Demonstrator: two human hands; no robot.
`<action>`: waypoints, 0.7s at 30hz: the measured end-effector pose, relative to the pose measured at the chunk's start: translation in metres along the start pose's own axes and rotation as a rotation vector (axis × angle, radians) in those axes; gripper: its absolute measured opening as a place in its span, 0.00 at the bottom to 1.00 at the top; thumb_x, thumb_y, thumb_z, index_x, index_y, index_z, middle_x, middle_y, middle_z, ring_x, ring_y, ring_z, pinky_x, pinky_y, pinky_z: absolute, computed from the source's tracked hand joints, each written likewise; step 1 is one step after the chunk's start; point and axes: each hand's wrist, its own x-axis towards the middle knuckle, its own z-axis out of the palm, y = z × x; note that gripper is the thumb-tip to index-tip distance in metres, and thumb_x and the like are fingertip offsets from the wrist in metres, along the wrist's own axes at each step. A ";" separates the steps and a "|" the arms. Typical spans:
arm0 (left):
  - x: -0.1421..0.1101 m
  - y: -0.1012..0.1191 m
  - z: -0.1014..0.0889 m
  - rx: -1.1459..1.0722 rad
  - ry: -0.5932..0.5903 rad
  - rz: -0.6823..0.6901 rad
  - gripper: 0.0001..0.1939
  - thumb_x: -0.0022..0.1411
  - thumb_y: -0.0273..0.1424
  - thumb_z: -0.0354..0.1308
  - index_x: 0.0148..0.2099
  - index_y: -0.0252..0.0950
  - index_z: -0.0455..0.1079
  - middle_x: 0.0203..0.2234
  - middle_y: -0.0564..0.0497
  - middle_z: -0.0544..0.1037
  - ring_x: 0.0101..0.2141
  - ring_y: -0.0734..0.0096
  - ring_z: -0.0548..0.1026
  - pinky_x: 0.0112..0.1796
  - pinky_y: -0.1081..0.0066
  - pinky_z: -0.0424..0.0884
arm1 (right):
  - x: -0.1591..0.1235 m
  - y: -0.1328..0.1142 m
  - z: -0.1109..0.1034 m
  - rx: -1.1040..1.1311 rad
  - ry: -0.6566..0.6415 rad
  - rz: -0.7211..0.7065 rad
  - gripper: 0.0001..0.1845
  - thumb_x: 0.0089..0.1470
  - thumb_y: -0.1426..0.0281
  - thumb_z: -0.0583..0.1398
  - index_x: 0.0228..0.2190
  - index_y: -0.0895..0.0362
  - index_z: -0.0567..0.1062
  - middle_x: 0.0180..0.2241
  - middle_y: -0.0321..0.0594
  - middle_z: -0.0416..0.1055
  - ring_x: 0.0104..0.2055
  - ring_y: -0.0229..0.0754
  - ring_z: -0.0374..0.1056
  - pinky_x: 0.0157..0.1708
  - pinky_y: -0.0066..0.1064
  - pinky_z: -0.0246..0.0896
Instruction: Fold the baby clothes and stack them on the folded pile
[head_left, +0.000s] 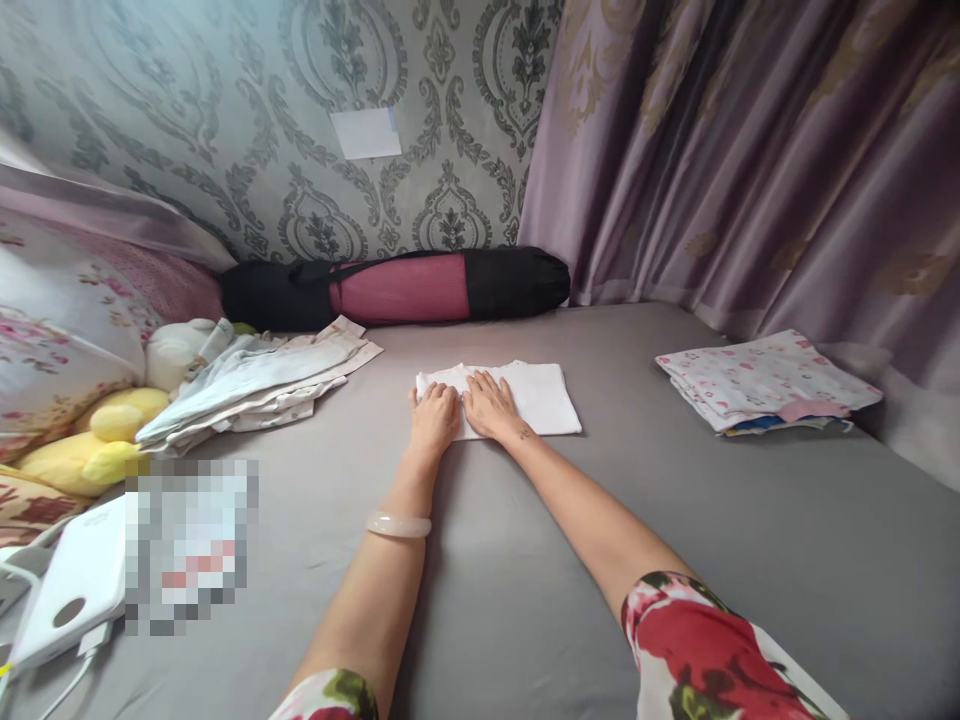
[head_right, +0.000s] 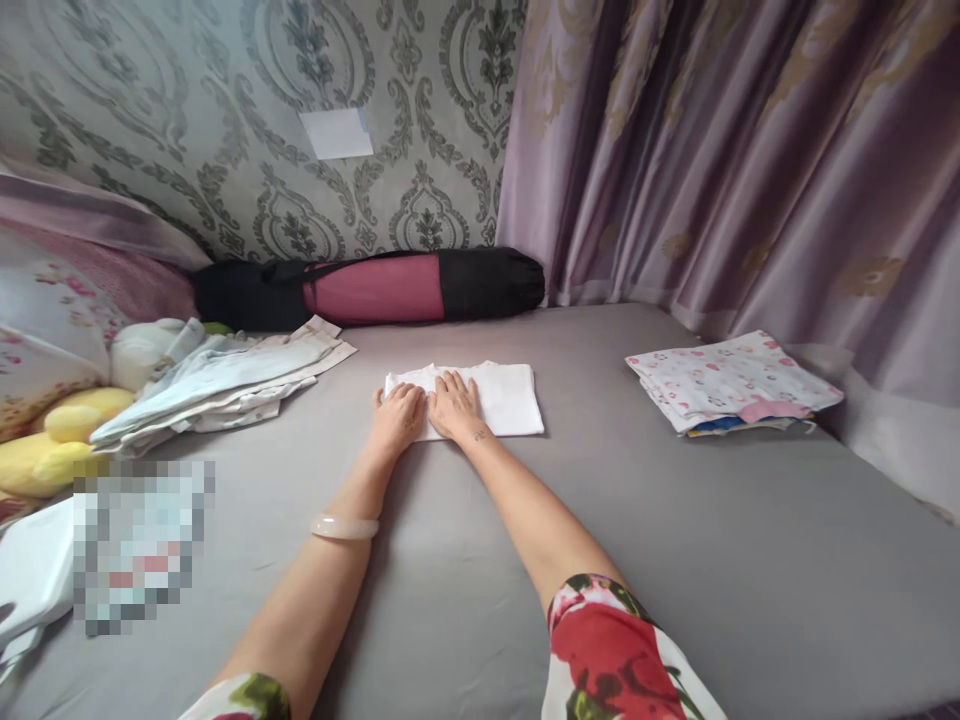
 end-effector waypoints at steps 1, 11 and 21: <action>-0.001 0.003 0.002 0.003 0.014 0.006 0.13 0.71 0.33 0.42 0.44 0.40 0.68 0.48 0.43 0.76 0.55 0.58 0.68 0.60 0.49 0.50 | -0.001 0.003 -0.002 -0.001 0.004 0.008 0.29 0.67 0.66 0.42 0.63 0.64 0.60 0.68 0.49 0.51 0.70 0.48 0.44 0.67 0.48 0.34; -0.006 0.010 0.008 0.037 0.041 0.014 0.15 0.71 0.37 0.43 0.49 0.38 0.67 0.53 0.41 0.73 0.56 0.58 0.69 0.55 0.60 0.60 | -0.010 0.037 -0.010 -0.053 0.046 0.026 0.29 0.66 0.66 0.43 0.64 0.64 0.59 0.68 0.49 0.52 0.70 0.48 0.42 0.67 0.48 0.31; -0.005 0.009 0.008 0.075 -0.006 0.029 0.20 0.71 0.40 0.42 0.58 0.41 0.64 0.56 0.42 0.71 0.57 0.56 0.67 0.56 0.59 0.59 | -0.010 0.039 -0.008 -0.043 0.026 0.030 0.29 0.66 0.64 0.43 0.64 0.62 0.59 0.68 0.48 0.52 0.70 0.48 0.43 0.67 0.48 0.32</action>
